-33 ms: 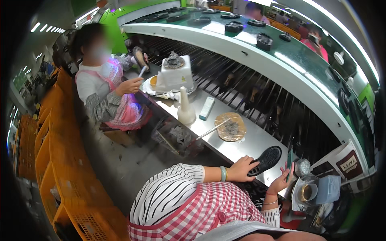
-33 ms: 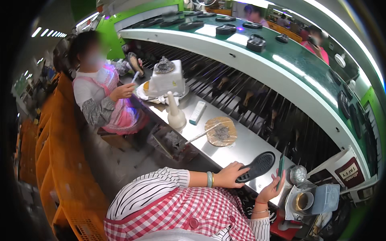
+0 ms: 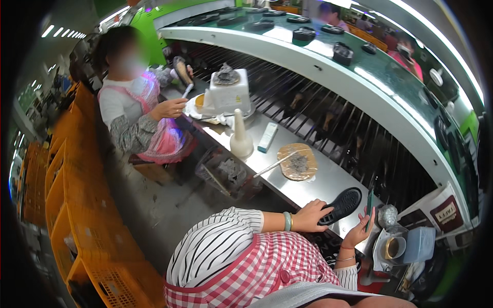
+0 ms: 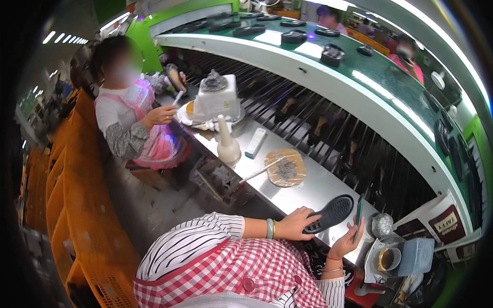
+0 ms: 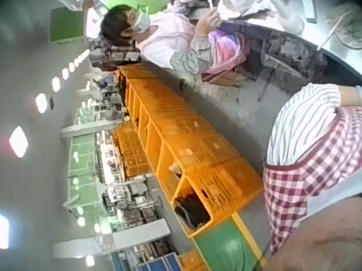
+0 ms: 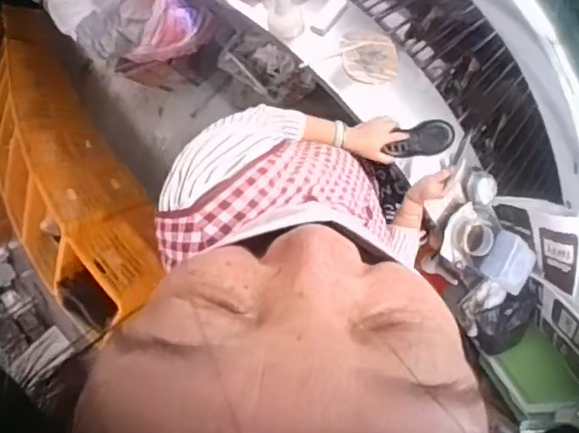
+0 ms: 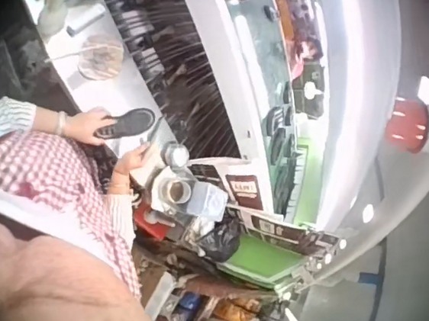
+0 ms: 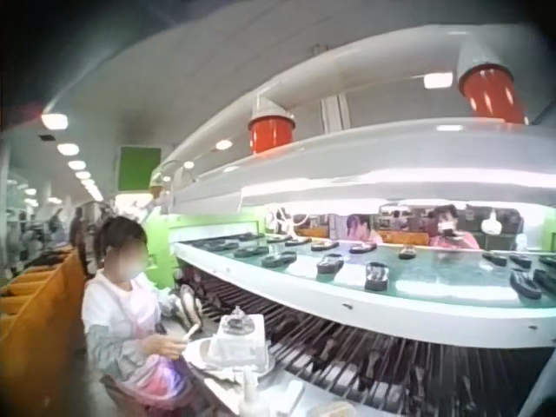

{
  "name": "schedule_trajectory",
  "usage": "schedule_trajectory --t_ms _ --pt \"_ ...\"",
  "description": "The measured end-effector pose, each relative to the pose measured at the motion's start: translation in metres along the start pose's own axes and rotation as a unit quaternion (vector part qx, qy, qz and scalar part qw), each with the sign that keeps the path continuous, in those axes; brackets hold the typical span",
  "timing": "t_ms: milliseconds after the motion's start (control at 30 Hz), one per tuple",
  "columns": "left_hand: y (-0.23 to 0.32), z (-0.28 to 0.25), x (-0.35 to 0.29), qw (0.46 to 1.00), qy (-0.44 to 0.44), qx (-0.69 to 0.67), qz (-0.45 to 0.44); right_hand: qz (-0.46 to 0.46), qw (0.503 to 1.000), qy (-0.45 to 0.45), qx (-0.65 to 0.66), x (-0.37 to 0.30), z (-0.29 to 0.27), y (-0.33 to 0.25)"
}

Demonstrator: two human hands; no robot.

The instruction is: The person applies adhesive to shoe soles using a brush, dipping the brush into a container of glue and brushing it over each sole before placing it onto a conveyor belt.

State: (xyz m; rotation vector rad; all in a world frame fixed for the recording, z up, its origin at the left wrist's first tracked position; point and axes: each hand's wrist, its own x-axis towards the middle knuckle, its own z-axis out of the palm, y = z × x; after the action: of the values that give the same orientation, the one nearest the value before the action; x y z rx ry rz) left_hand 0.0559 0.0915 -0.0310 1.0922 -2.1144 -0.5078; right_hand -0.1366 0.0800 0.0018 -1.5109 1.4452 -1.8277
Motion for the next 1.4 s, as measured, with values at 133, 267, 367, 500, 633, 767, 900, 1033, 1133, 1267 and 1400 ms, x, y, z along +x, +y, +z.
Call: schedule_trajectory --t_ms 133,267,367,500,633,767,900,1033,1133,1267,1400 --pt "-0.011 -0.015 0.007 0.991 0.026 -0.127 -0.021 -0.015 0.997 -0.061 -0.033 -0.005 0.014 0.016" --pt "0.014 -0.128 0.036 0.960 0.203 -0.195 -0.010 0.018 0.992 -0.120 -0.015 -0.012 0.021 0.017" --pt "0.015 -0.201 0.049 0.906 0.353 -0.216 0.092 0.003 0.989 -0.143 -0.040 -0.011 0.039 0.013" --pt "0.005 -0.282 0.060 0.850 0.466 -0.180 0.166 -0.061 0.977 -0.182 -0.092 -0.012 0.040 0.028" --pt "0.054 -0.314 0.041 0.823 0.485 -0.106 0.278 -0.130 0.954 -0.181 -0.200 -0.012 0.042 0.035" --pt "0.038 -0.199 0.048 0.895 0.336 -0.214 0.200 -0.133 0.963 -0.156 -0.173 -0.010 0.046 0.047" --pt "0.007 -0.113 0.026 0.951 0.178 -0.244 0.064 -0.073 0.977 -0.149 -0.132 -0.013 0.042 0.046" --pt "0.003 -0.090 0.013 0.961 0.138 -0.237 0.043 -0.085 0.978 -0.155 -0.108 -0.012 0.043 0.050" --pt "0.003 -0.082 0.010 0.959 0.131 -0.250 0.008 -0.088 0.981 -0.142 -0.103 -0.012 0.043 0.053" --pt "0.002 -0.071 0.009 0.960 0.098 -0.260 -0.018 -0.086 0.980 -0.147 -0.101 -0.012 0.041 0.049" --pt "0.000 -0.058 0.009 0.958 0.068 -0.278 -0.034 -0.086 0.983 -0.136 -0.090 -0.013 0.041 0.047"
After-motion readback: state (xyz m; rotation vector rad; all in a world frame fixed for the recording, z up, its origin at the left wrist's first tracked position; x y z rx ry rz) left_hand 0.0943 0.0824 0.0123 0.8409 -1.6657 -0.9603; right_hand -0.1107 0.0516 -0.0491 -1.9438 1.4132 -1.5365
